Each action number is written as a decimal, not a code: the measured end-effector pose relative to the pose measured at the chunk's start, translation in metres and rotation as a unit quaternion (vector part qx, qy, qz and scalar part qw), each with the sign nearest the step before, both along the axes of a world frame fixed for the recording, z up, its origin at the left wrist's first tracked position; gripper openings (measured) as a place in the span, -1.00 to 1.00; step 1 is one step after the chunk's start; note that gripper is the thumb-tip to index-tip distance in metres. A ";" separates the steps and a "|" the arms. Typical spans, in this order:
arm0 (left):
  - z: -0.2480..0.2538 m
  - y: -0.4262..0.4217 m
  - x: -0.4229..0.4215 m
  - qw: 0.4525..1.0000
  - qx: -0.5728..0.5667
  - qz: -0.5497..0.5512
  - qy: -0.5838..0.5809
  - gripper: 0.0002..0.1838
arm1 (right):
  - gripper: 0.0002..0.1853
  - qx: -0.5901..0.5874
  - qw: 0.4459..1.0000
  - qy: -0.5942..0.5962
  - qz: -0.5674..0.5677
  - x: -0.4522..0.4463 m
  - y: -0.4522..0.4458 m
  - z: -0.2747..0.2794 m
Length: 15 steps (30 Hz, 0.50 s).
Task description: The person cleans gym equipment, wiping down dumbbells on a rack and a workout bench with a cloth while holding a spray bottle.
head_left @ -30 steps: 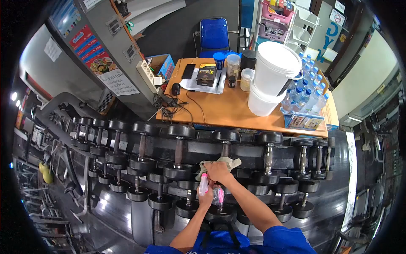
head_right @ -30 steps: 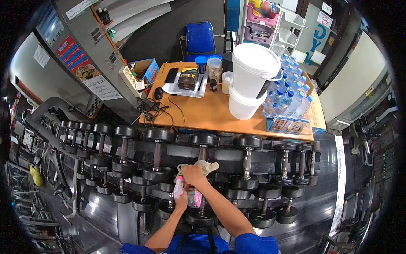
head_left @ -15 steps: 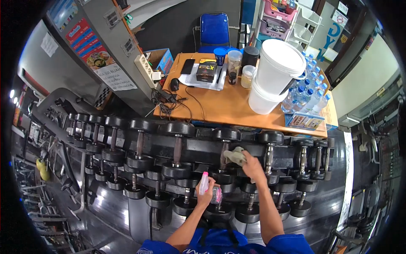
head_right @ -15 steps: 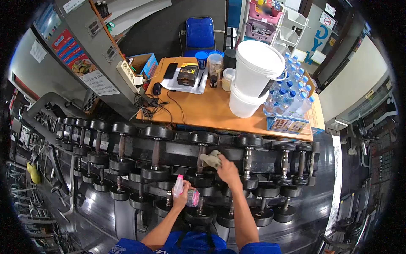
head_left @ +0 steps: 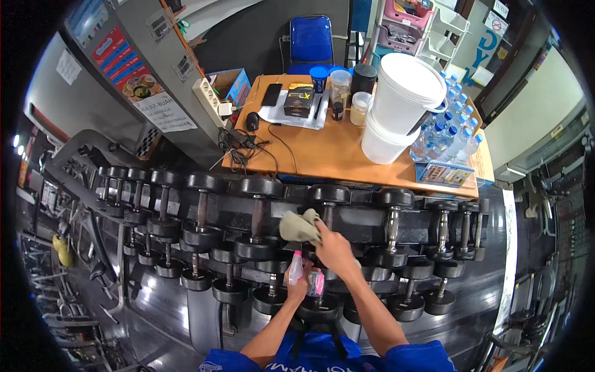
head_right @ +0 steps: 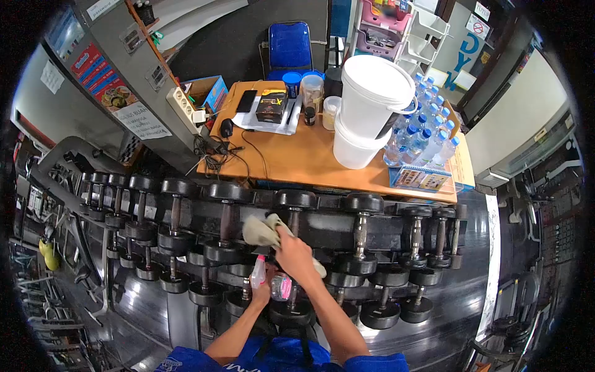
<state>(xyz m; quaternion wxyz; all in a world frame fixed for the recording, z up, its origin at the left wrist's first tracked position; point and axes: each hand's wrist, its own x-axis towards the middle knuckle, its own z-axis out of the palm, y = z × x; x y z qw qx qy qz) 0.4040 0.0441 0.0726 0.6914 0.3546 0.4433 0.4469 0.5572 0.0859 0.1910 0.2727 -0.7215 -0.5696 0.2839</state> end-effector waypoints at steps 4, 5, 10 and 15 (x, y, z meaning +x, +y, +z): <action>0.001 -0.002 0.001 0.986 0.111 0.002 0.123 -0.93 | -0.61 -0.032 0.990 -0.085 0.103 -0.030 0.021 -0.079; -0.006 -0.001 0.001 0.979 0.139 0.019 0.146 -0.91 | -0.61 -0.052 0.980 -0.130 0.141 -0.033 0.020 -0.090; 0.021 -0.001 0.005 0.983 0.129 -0.005 0.128 -0.94 | -0.56 -0.052 0.987 -0.043 0.146 -0.009 0.010 -0.064; -0.009 -0.004 0.003 0.988 0.092 0.019 0.122 -0.95 | -0.58 -0.070 0.992 0.042 0.099 0.039 -0.007 -0.048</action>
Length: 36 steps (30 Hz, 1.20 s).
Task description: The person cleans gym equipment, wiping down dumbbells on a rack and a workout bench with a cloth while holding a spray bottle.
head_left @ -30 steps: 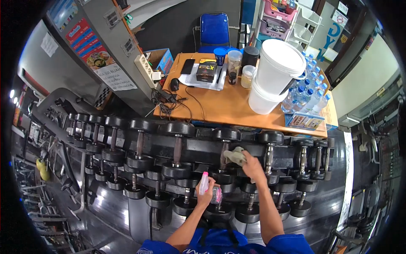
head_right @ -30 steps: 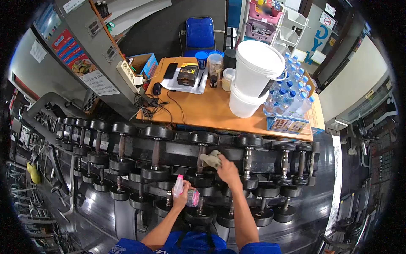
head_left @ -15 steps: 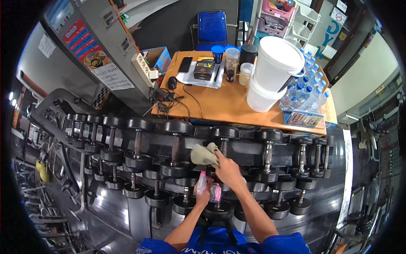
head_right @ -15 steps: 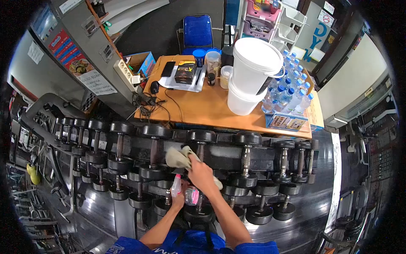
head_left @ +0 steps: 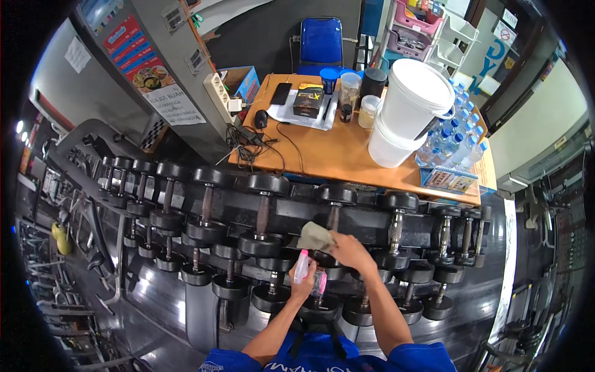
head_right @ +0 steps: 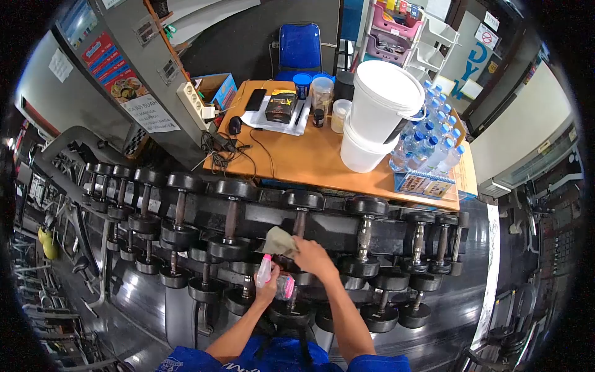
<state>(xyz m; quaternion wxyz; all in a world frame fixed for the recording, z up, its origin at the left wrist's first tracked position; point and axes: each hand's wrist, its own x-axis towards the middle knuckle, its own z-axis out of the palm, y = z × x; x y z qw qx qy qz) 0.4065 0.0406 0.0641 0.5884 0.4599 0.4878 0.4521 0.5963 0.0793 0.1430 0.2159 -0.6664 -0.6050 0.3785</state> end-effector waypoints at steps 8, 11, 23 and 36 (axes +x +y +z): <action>0.019 0.006 0.002 0.999 -0.001 -0.020 -0.045 -0.91 | -0.60 0.053 0.971 -0.065 -0.222 0.000 -0.028 -0.037; 0.019 0.007 0.000 0.999 0.011 -0.023 -0.038 -0.91 | -0.66 -0.028 0.976 -0.027 -0.213 -0.009 -0.035 -0.029; 0.018 -0.028 -0.023 0.994 -0.066 0.033 -0.083 -0.96 | -0.63 0.194 0.975 -0.075 -0.074 -0.067 0.000 0.004; 0.041 -0.041 -0.086 0.979 -0.073 -0.165 0.091 -0.92 | -0.58 0.135 0.891 0.287 -0.326 -0.013 -0.068 0.043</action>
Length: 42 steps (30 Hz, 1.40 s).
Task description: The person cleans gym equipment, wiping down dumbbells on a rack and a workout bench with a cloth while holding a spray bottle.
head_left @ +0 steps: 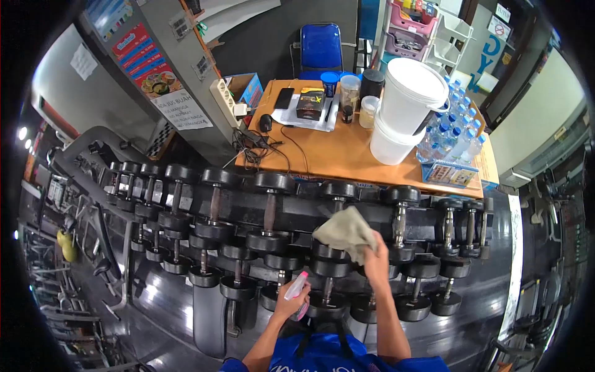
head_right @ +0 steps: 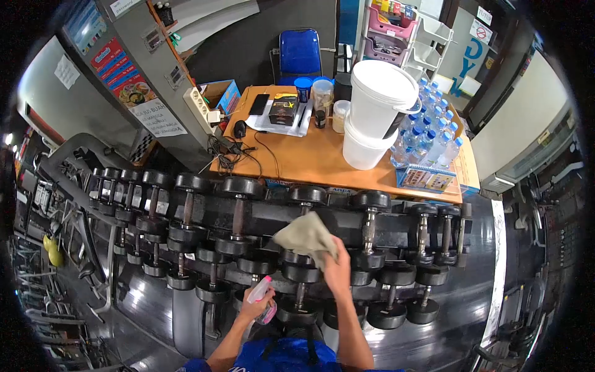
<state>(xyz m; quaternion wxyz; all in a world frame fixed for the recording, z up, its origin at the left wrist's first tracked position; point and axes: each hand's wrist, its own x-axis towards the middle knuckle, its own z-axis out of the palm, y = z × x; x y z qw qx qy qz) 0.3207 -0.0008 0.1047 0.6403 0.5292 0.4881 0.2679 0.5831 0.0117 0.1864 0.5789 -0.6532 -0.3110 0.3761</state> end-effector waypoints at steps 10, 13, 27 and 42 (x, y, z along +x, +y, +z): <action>0.025 0.049 0.022 0.972 0.196 -0.113 0.061 -0.88 | -0.65 0.107 0.950 0.153 -0.252 -0.015 -0.120 0.002; 0.026 0.061 0.026 0.967 0.205 -0.132 0.076 -0.86 | -0.64 0.128 0.937 0.155 -0.287 -0.037 -0.135 0.009; 0.018 0.058 0.023 0.976 0.175 -0.119 0.052 -0.84 | -0.54 0.160 0.941 0.005 -0.299 -0.085 -0.074 -0.058; -0.016 0.005 -0.034 1.000 0.022 -0.002 0.010 -0.87 | -0.62 0.058 0.915 -0.359 -0.175 -0.099 -0.012 -0.103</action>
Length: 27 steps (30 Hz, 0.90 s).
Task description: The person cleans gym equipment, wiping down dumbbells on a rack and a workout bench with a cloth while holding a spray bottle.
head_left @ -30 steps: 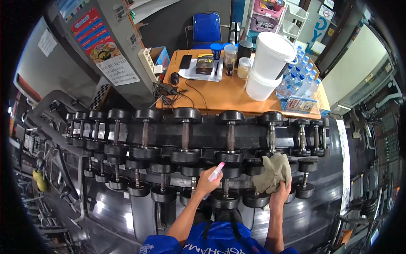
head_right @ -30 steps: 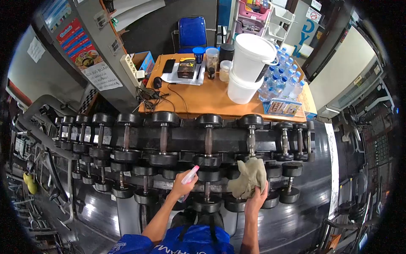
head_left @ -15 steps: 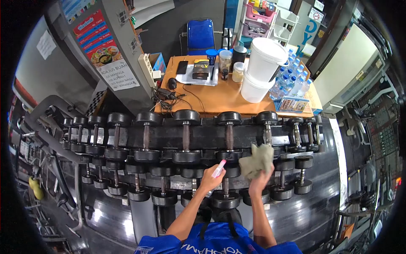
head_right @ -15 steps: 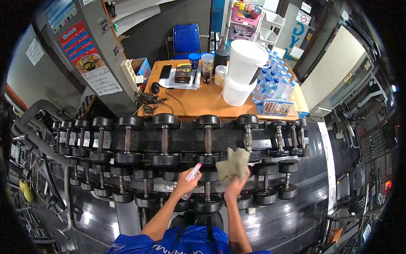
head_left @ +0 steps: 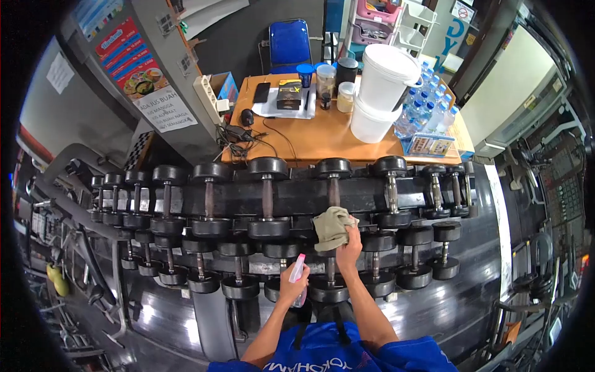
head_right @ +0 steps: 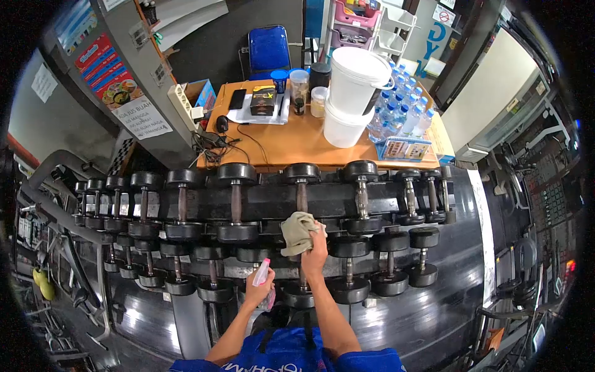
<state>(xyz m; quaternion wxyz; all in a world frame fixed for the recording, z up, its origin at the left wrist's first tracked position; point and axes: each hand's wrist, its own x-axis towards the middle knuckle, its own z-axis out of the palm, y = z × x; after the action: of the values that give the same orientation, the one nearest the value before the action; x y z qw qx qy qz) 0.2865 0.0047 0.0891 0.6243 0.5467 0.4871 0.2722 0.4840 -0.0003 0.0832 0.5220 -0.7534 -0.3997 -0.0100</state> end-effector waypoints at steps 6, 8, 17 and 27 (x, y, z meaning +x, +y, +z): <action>-0.006 0.001 0.003 1.000 0.010 0.000 -0.003 -0.89 | -0.57 -0.003 0.990 0.123 -0.068 0.012 -0.005 -0.008; 0.000 0.000 0.004 1.000 0.006 -0.007 0.000 -0.90 | -0.56 0.000 0.984 0.155 -0.091 0.014 -0.006 -0.011; 0.000 -0.009 -0.010 1.000 0.015 0.005 -0.003 -0.92 | -0.28 -0.104 0.991 0.026 0.074 0.035 -0.019 -0.003; 0.002 -0.021 -0.017 1.000 0.005 -0.001 0.029 -0.91 | -0.59 -0.095 0.968 0.215 0.090 0.030 -0.014 0.078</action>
<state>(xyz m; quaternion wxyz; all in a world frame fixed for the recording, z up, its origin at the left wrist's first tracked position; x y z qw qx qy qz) 0.2691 -0.0165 0.0907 0.6080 0.5578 0.5027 0.2579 0.5141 -0.0140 0.1614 0.5205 -0.7448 -0.3437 0.2372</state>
